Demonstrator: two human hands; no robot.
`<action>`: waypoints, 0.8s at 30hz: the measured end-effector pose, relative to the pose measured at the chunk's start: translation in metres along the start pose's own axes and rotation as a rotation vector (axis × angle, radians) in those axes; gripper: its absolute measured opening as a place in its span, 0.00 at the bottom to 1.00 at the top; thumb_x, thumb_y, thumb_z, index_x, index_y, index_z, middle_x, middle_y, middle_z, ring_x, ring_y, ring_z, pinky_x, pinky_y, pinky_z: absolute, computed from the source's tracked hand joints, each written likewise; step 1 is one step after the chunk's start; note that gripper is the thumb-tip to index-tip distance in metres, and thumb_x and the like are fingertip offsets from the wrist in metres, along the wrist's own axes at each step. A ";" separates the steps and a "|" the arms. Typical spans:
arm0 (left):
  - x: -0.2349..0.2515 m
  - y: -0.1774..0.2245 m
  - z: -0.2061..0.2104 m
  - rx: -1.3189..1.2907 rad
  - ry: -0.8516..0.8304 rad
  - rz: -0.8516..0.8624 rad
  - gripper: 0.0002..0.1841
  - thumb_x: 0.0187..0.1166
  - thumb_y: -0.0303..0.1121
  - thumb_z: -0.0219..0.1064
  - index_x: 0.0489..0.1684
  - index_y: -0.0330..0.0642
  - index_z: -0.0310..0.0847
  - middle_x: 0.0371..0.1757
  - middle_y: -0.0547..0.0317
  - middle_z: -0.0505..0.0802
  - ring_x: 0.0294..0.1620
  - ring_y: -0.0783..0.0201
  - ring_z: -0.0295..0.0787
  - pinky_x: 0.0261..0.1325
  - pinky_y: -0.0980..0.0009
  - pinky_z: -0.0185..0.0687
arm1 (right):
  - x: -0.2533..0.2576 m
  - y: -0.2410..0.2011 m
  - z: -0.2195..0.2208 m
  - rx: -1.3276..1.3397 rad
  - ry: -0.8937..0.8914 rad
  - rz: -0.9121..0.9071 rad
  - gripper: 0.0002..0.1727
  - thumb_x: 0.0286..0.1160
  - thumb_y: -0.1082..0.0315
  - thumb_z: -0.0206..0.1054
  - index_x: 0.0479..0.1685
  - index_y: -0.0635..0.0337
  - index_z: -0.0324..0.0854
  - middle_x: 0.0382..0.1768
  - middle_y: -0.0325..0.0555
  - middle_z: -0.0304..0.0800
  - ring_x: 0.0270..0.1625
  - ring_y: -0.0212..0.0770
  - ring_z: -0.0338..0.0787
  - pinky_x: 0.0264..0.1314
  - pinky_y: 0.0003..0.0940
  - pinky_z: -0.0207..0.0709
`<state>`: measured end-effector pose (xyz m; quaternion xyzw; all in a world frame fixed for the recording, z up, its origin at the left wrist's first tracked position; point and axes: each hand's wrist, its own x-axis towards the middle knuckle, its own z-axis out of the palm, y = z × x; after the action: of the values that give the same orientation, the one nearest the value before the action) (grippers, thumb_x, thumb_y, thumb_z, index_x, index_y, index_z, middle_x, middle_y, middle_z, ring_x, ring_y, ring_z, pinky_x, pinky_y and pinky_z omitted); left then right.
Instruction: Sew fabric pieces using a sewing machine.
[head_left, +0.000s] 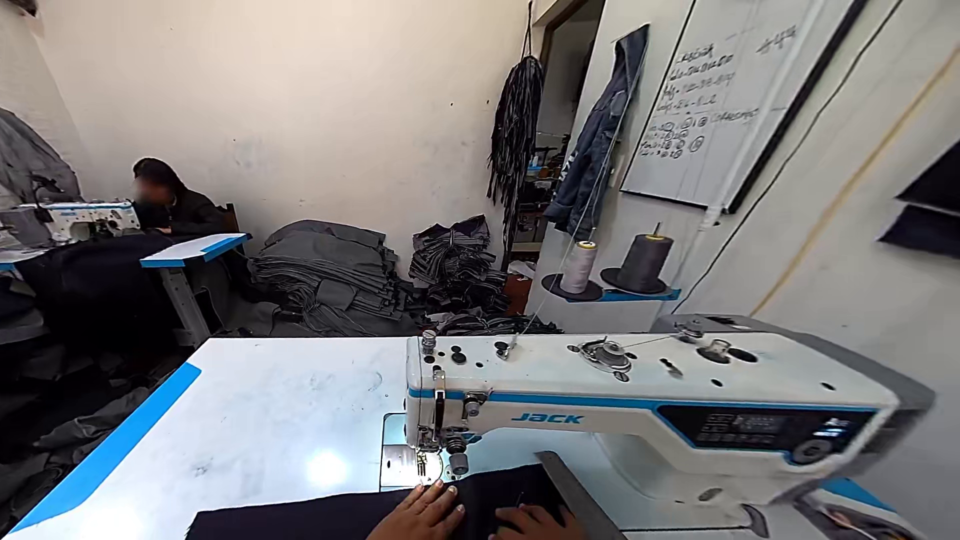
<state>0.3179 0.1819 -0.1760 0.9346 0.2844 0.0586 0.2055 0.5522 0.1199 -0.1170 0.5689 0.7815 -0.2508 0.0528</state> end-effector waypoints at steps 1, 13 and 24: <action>0.001 0.000 0.000 -0.021 0.014 0.014 0.29 0.93 0.43 0.51 0.86 0.31 0.67 0.90 0.37 0.69 0.94 0.40 0.55 0.95 0.47 0.43 | 0.010 -0.007 -0.005 -0.045 0.070 -0.052 0.31 0.87 0.43 0.58 0.70 0.61 0.85 0.78 0.62 0.79 0.84 0.70 0.70 0.84 0.79 0.48; -0.025 -0.022 -0.013 -0.157 0.263 -0.224 0.27 0.66 0.45 0.83 0.57 0.32 0.89 0.78 0.41 0.85 0.87 0.43 0.71 0.91 0.45 0.55 | 0.076 -0.001 0.036 0.049 0.202 -0.304 0.47 0.70 0.28 0.64 0.88 0.46 0.70 0.92 0.51 0.60 0.96 0.61 0.51 0.91 0.76 0.28; -0.018 -0.028 -0.018 -0.152 0.213 -0.270 0.29 0.66 0.49 0.82 0.58 0.33 0.89 0.81 0.46 0.83 0.90 0.48 0.67 0.93 0.52 0.52 | 0.083 -0.004 0.026 0.027 0.115 -0.223 0.49 0.70 0.26 0.63 0.91 0.42 0.64 0.95 0.46 0.53 0.98 0.54 0.42 0.93 0.70 0.21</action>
<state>0.2842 0.1995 -0.1713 0.8584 0.4219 0.1505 0.2502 0.5145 0.1786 -0.1692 0.4924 0.8382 -0.2327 -0.0278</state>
